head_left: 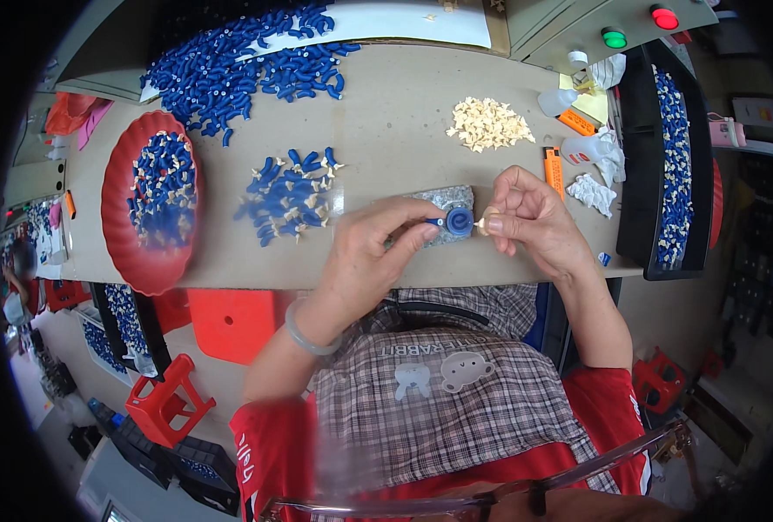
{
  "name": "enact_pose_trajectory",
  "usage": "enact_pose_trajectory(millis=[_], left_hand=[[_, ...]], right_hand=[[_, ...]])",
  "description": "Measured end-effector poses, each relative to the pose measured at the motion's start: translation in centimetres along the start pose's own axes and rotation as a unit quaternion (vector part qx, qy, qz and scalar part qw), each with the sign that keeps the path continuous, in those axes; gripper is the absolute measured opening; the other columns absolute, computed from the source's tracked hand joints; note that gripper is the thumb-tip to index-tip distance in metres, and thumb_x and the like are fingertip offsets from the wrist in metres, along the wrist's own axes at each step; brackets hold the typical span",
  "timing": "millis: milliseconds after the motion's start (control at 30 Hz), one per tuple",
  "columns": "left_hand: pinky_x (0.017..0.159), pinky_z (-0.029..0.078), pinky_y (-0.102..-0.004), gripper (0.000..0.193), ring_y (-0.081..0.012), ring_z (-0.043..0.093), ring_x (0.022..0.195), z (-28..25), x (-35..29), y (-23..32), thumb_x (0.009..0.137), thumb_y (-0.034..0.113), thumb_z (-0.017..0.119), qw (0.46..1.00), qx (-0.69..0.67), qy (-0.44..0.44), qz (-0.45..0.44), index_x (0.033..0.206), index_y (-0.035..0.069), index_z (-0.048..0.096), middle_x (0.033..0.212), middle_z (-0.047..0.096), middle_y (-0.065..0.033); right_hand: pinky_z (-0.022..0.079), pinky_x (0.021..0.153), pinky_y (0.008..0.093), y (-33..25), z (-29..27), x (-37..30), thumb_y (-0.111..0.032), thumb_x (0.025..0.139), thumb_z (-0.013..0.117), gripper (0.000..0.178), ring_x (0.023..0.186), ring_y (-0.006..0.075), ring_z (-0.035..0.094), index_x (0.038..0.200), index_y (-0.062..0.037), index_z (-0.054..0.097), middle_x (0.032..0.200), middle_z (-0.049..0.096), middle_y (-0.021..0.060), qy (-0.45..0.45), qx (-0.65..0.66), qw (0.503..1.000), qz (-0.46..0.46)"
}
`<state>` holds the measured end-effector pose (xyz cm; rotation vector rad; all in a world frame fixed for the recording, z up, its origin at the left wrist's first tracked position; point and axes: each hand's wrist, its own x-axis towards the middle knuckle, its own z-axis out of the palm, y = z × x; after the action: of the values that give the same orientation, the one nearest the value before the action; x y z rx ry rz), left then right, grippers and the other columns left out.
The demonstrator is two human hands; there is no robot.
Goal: The person assembles small blue plastic housings by hand, inserting white pins and small metal components into them at a workbench.
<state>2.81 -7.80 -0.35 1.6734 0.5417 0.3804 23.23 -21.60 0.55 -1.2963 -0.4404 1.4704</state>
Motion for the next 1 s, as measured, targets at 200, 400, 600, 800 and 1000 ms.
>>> enact_pose_trajectory(millis=[200,400,600,800,1000], left_hand=[[0.070,0.057,-0.0285,0.015,-0.0193,0.072,0.082,1.5,-0.2,-0.3,0.089,0.002,0.070,1.000,0.003,-0.015,0.021,0.104,-0.002,0.069,0.093,0.073,-0.0116],[0.071,0.058,-0.0284,0.015,-0.0198,0.072,0.082,2.1,-0.5,-0.8,0.088,0.001,0.071,1.000,-0.001,-0.010,0.026,0.103,-0.002,0.069,0.092,0.073,-0.0113],[0.069,0.059,-0.0320,0.017,-0.0241,0.072,0.079,2.2,-0.4,-0.6,0.085,0.002,0.073,0.999,0.005,-0.008,0.050,0.101,0.001,0.067,0.092,0.071,-0.0121],[0.071,0.058,-0.0357,0.017,-0.0298,0.070,0.080,2.2,-0.3,-0.5,0.082,-0.001,0.073,0.990,0.074,-0.003,0.120,0.098,0.000,0.066,0.092,0.070,-0.0137],[0.073,0.059,-0.0353,0.018,-0.0292,0.072,0.083,2.2,0.0,-0.4,0.079,-0.006,0.074,0.968,0.137,0.015,0.208,0.096,-0.002,0.067,0.092,0.072,-0.0150]], right_hand=[[0.043,0.049,0.0188,0.5,1.2,-0.7,-0.003,0.089,0.072,0.025,0.058,0.0072,0.059,0.101,-0.0091,0.050,0.078,0.065,0.0042,0.005,0.046,0.999,-0.022],[0.043,0.050,0.0189,1.4,1.7,-0.7,-0.003,0.089,0.072,0.024,0.059,0.0076,0.060,0.100,-0.0082,0.051,0.080,0.067,0.0048,0.000,0.049,0.998,-0.035],[0.045,0.051,0.0191,1.6,1.7,-0.6,-0.002,0.088,0.073,0.024,0.061,0.0077,0.061,0.099,-0.0073,0.052,0.081,0.067,0.0048,-0.007,0.059,0.998,-0.031],[0.046,0.052,0.0187,1.5,2.0,-0.9,-0.001,0.087,0.073,0.026,0.062,0.0070,0.061,0.100,-0.0069,0.051,0.081,0.067,0.0044,0.005,0.017,0.999,-0.043],[0.046,0.051,0.0185,1.9,2.3,-0.9,0.002,0.086,0.073,0.030,0.062,0.0070,0.061,0.102,-0.0067,0.049,0.080,0.066,0.0052,0.022,0.010,0.999,-0.037]])
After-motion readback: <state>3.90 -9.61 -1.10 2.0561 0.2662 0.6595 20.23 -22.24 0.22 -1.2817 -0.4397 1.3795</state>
